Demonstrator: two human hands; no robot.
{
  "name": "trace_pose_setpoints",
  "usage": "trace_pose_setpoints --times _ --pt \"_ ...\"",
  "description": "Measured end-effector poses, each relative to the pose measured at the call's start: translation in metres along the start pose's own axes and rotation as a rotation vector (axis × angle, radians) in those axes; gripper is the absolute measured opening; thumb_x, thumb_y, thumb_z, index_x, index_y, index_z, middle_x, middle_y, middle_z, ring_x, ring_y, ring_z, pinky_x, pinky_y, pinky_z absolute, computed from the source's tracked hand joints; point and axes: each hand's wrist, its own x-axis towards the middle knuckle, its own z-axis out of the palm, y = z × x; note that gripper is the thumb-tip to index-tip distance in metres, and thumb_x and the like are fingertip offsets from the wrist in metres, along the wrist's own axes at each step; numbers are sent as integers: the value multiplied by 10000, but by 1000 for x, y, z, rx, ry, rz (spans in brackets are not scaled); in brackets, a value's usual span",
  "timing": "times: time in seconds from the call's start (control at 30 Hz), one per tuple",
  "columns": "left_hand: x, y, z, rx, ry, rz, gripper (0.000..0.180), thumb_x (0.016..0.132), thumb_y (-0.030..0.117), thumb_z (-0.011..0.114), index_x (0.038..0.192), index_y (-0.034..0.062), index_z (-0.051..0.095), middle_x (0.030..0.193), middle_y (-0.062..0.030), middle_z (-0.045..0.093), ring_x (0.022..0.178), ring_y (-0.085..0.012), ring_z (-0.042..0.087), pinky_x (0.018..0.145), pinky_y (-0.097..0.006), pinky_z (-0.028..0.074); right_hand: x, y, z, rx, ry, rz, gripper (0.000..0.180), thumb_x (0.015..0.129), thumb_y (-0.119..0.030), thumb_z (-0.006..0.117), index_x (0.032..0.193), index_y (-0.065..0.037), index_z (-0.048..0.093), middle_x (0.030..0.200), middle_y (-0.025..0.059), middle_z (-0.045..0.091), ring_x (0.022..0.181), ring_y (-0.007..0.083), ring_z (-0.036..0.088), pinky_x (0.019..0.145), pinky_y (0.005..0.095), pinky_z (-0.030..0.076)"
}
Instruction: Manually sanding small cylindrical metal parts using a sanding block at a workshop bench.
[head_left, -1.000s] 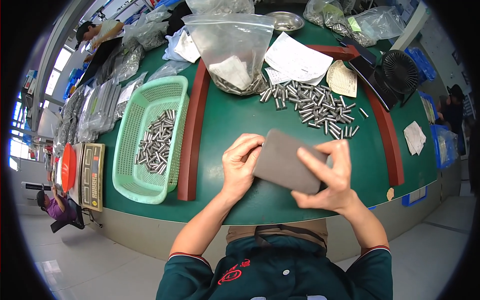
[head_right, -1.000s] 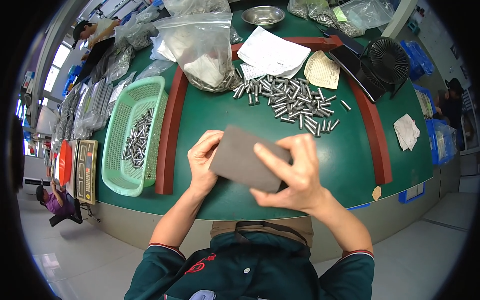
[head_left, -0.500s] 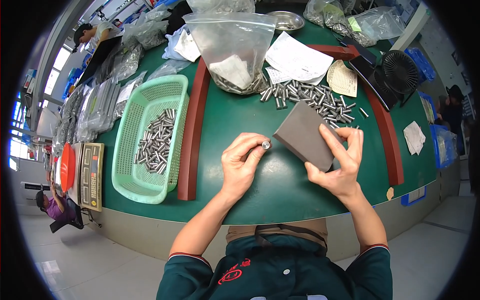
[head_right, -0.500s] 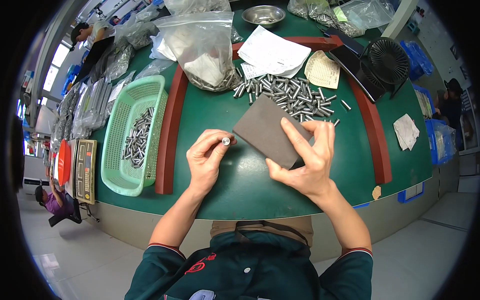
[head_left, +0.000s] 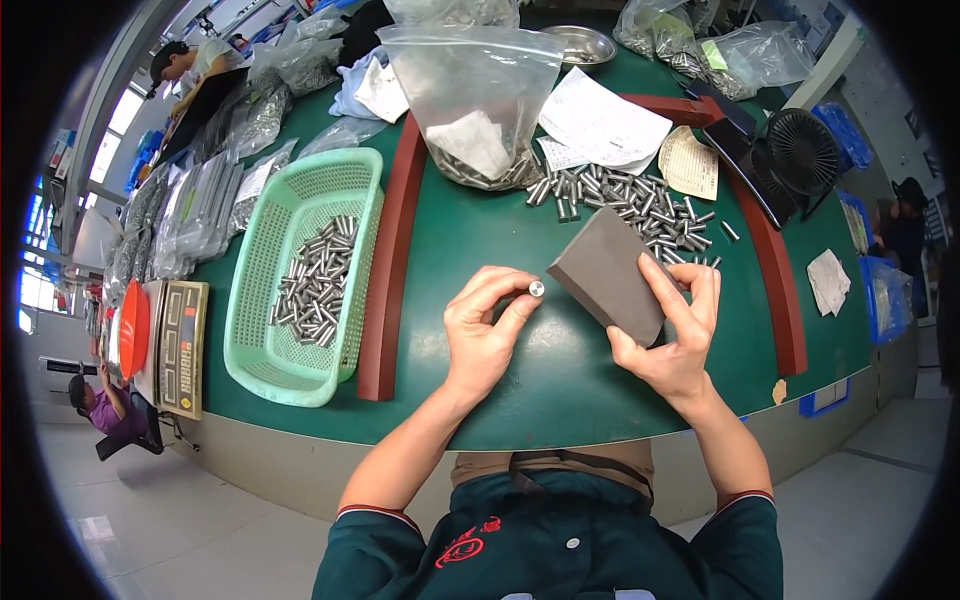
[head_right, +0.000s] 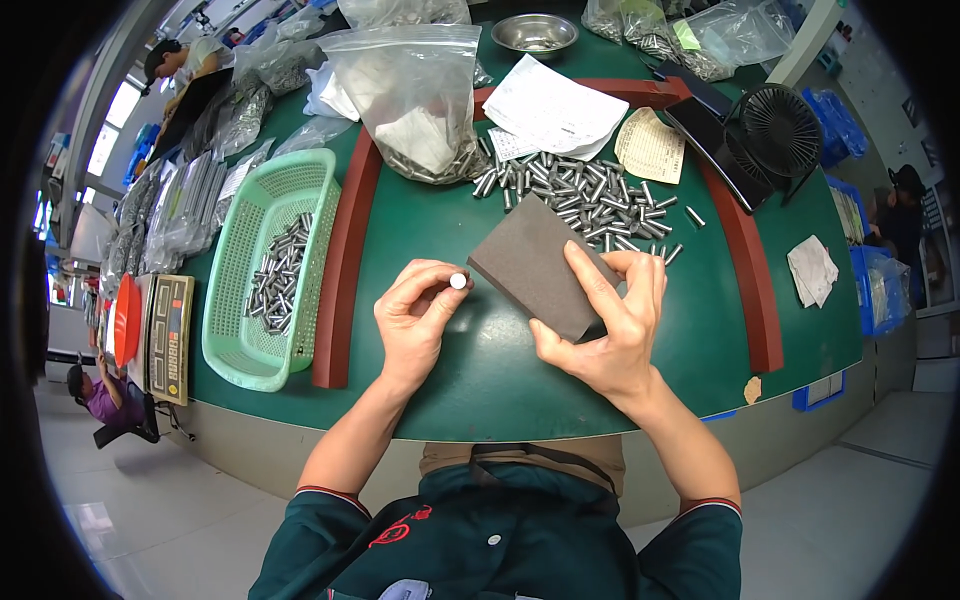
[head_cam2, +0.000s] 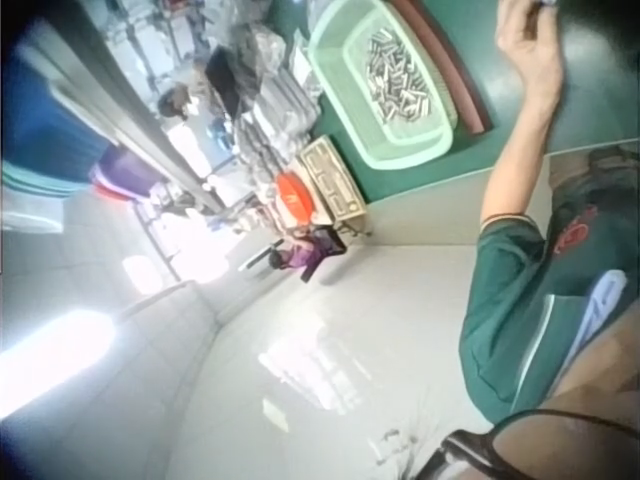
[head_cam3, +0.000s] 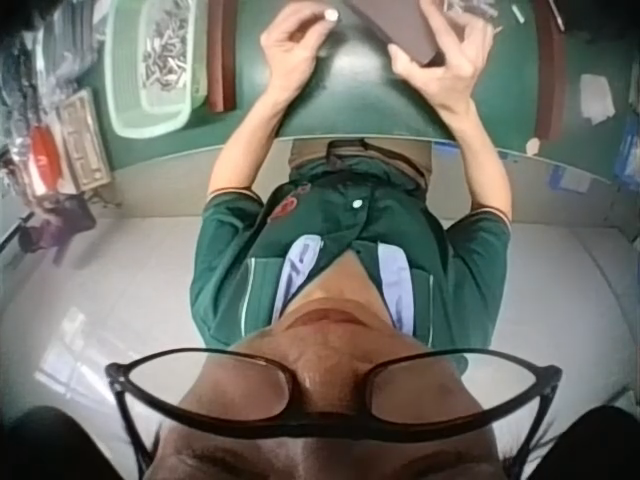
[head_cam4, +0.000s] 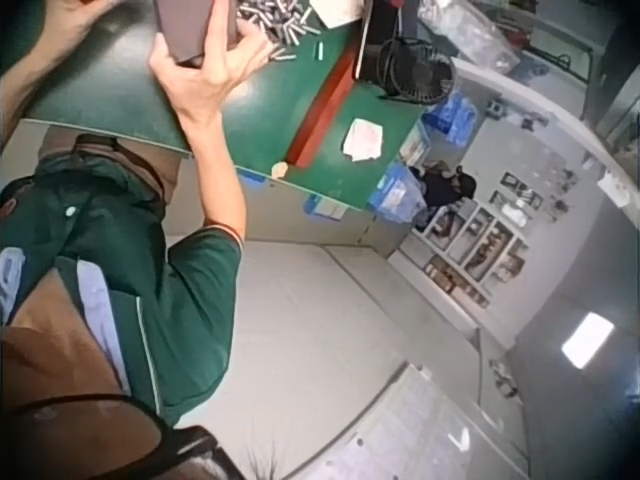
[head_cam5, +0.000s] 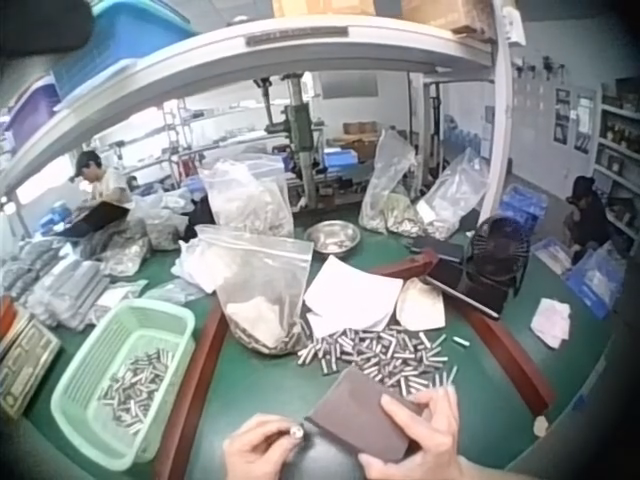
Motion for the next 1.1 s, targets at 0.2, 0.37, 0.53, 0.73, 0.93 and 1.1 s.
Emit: trace_pose_setpoints --times 0.2,0.37,0.53,0.73,0.93,1.1 --pt "-3 1 4 -16 8 -11 142 793 -79 659 927 -36 676 925 -83 623 846 -144 608 763 -254 514 -3 -18 5 -23 11 -19 688 479 -241 783 1132 -64 661 894 102 499 798 246 464 714 372 353" --pt "-5 3 -2 63 -22 33 139 781 -82 667 910 -35 679 894 -76 634 825 -146 610 732 -253 497 10 -31 11 -2 7 -35 684 492 -258 783 1135 -61 657 888 102 496 787 246 465 709 379 339" --pt "-5 3 5 163 -55 88 125 761 -63 667 882 -31 671 857 -81 646 805 -159 624 725 -265 492 8 -29 17 40 -6 6 658 505 -232 786 1123 -46 655 875 114 488 796 260 468 726 377 357" --pt "-6 6 3 19 63 -52 139 754 -83 638 871 -20 680 875 -63 661 802 -147 624 719 -272 496 5 -43 15 85 -59 -6 687 502 -237 786 1149 -49 649 867 102 492 792 252 471 730 367 358" --pt "-10 13 4 152 -138 186 138 735 -81 690 852 -9 684 856 -100 671 801 -181 635 689 -277 510 33 -7 26 31 100 70 618 544 -238 794 1107 -22 662 864 99 499 807 243 479 740 370 395" --pt "-7 2 -4 137 -42 175 129 736 -52 691 857 -7 685 862 -96 677 803 -179 648 689 -265 509 18 -34 13 98 64 -33 676 501 -250 775 1135 -46 656 859 93 511 776 237 474 721 372 376"
